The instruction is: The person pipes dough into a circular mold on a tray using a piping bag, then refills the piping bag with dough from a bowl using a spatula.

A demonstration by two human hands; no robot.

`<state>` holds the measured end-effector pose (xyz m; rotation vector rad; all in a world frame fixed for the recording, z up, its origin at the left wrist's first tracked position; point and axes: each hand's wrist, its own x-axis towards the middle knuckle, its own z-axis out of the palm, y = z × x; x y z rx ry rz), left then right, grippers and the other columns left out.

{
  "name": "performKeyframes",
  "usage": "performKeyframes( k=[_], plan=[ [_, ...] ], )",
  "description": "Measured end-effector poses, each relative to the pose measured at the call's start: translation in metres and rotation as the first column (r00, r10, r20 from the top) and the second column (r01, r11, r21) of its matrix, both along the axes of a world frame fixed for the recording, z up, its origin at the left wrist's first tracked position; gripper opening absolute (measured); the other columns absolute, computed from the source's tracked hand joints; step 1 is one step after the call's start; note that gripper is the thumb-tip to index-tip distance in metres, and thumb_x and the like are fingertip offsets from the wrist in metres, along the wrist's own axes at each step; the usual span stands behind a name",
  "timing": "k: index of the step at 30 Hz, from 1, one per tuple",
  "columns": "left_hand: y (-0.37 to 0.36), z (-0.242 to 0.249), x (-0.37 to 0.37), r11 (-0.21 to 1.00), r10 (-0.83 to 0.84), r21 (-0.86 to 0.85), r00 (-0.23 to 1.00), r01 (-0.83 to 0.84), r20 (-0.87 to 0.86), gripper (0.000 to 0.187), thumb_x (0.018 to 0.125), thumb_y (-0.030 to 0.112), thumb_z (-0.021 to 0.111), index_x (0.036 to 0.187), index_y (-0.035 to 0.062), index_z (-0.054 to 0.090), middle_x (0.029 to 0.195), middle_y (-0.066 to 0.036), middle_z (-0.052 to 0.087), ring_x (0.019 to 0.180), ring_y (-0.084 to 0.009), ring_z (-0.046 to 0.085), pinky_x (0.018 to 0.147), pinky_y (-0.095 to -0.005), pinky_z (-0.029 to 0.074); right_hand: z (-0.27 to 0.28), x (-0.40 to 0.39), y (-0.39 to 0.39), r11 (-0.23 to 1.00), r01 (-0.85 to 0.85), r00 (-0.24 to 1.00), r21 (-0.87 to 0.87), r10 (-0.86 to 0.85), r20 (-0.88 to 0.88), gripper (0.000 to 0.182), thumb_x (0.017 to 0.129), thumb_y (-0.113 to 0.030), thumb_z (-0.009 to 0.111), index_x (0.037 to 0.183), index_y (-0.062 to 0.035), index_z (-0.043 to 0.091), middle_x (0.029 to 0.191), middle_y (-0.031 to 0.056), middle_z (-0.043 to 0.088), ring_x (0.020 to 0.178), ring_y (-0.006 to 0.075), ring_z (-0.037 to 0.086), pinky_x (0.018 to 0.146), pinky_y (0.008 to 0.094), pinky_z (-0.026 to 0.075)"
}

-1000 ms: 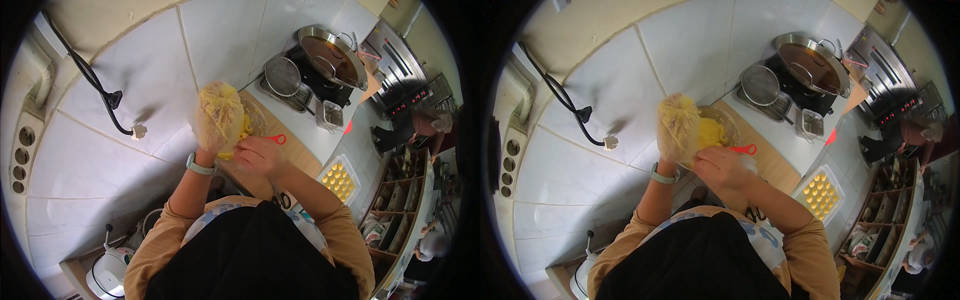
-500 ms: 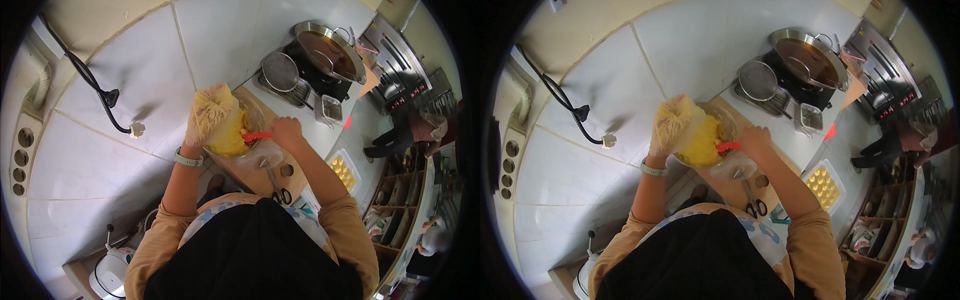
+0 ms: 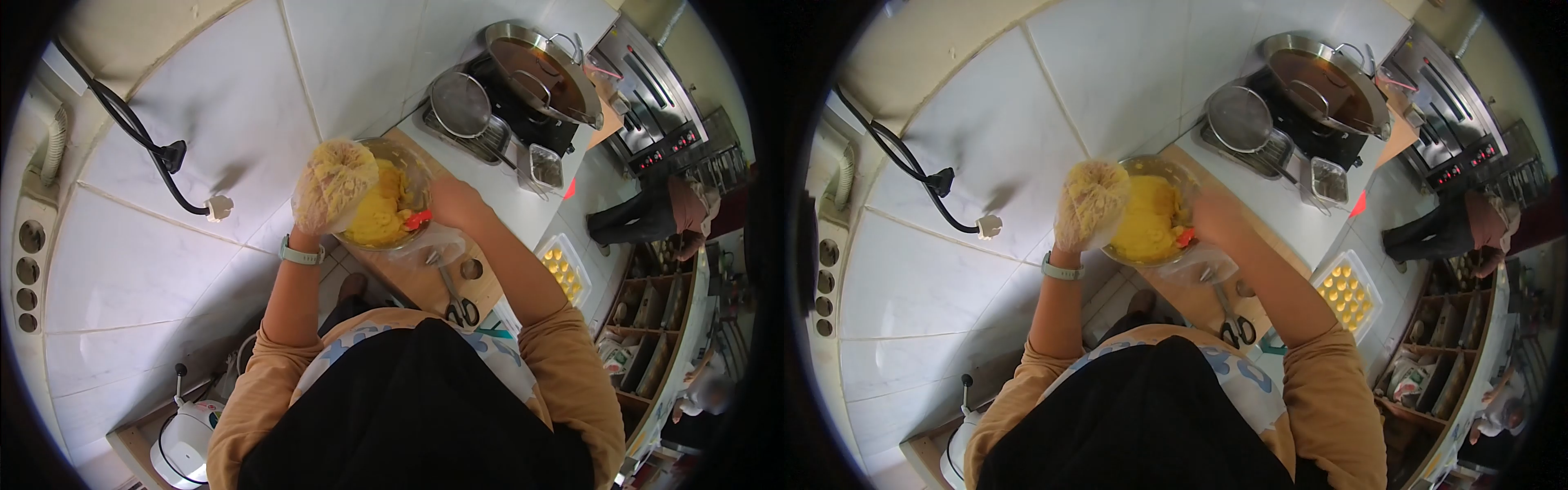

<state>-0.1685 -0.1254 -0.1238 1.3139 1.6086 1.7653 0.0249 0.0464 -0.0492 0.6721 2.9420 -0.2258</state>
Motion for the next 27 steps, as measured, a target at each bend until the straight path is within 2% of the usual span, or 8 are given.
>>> performKeyframes(
  k=[3,7,13,15,17,22,25,27],
  plan=[
    [-0.005,0.030,0.008,0.987,0.098,-0.098,0.959,-0.128,-0.267,0.041,0.088,0.004,0.054,0.126,-0.0014,0.042,0.120,-0.014,0.054,0.106,-0.0222,0.057,0.087,-0.0325,0.053,-0.036,0.015,0.019,0.911,0.119,0.992,-0.395,-0.129,0.003,0.039,0.080,-0.032,0.064,0.065,0.0042,0.062,0.060,0.0201,0.058,0.056,0.0325,0.060,0.053,0.0394,0.046],
    [-0.005,0.034,0.013,0.995,-0.025,0.098,0.957,-0.004,0.290,0.043,0.086,0.003,0.057,0.126,-0.0007,0.042,0.118,-0.013,0.054,0.105,-0.0214,0.057,0.086,-0.0325,0.053,-0.093,0.031,0.010,0.851,0.257,0.925,-0.458,-0.353,-0.138,0.053,0.079,-0.043,0.065,0.059,0.0057,0.059,0.050,0.0197,0.051,0.047,0.0318,0.053,0.049,0.0402,0.042],
    [-0.005,0.046,0.011,0.963,-0.240,0.241,0.803,0.124,0.546,0.040,0.087,0.004,0.056,0.125,0.0000,0.043,0.117,-0.013,0.054,0.103,-0.0222,0.058,0.086,-0.0356,0.054,-0.104,0.038,0.001,0.808,0.274,0.846,-0.521,-0.460,-0.269,0.054,0.081,-0.045,0.064,0.060,0.0037,0.060,0.049,0.0144,0.050,0.044,0.0221,0.049,0.046,0.0354,0.038],
    [-0.006,0.054,0.013,0.999,-0.022,-0.035,0.975,0.031,0.220,0.039,0.088,0.004,0.054,0.125,-0.0001,0.043,0.117,-0.014,0.054,0.103,-0.0239,0.058,0.086,-0.0373,0.054,-0.106,0.042,-0.002,0.774,0.255,0.810,-0.580,-0.498,-0.308,0.052,0.082,-0.044,0.064,0.060,0.0023,0.060,0.047,0.0096,0.049,0.044,0.0159,0.046,0.044,0.0322,0.036],
    [-0.007,0.054,0.015,0.998,-0.002,-0.061,0.984,0.013,0.178,0.038,0.088,0.004,0.053,0.125,-0.0004,0.043,0.117,-0.014,0.053,0.104,-0.0250,0.057,0.087,-0.0385,0.054,-0.103,0.046,-0.006,0.677,0.244,0.758,-0.694,-0.580,-0.299,0.048,0.083,-0.041,0.065,0.059,0.0004,0.060,0.048,0.0037,0.046,0.045,0.0106,0.041,0.043,0.0290,0.032],
    [-0.015,0.052,0.021,0.934,-0.344,0.334,0.566,0.126,0.749,0.038,0.089,0.002,0.052,0.125,-0.0014,0.042,0.119,-0.014,0.051,0.107,-0.0254,0.056,0.089,-0.0389,0.053,-0.109,0.060,-0.006,0.576,0.224,0.668,-0.786,-0.678,-0.306,0.043,0.085,-0.037,0.065,0.059,-0.0030,0.059,0.049,-0.0050,0.041,0.048,0.0040,0.034,0.043,0.0239,0.025],
    [-0.017,0.041,0.023,0.990,-0.117,0.123,0.883,0.067,0.454,0.039,0.088,0.002,0.053,0.125,-0.0016,0.042,0.121,-0.014,0.050,0.109,-0.0253,0.055,0.090,-0.0388,0.052,-0.083,0.068,-0.004,0.565,0.210,0.636,-0.798,-0.699,-0.327,0.041,0.086,-0.035,0.065,0.061,-0.0035,0.059,0.050,-0.0061,0.041,0.047,0.0026,0.033,0.043,0.0221,0.024],
    [-0.017,0.026,0.022,0.995,-0.071,0.098,0.902,0.032,0.427,0.040,0.088,0.003,0.054,0.125,-0.0013,0.041,0.122,-0.014,0.049,0.109,-0.0253,0.054,0.089,-0.0387,0.052,-0.063,0.073,0.004,0.592,0.211,0.612,-0.778,-0.700,-0.367,0.039,0.086,-0.034,0.066,0.062,-0.0035,0.059,0.050,-0.0061,0.043,0.047,0.0019,0.034,0.043,0.0210,0.023]
  ],
)
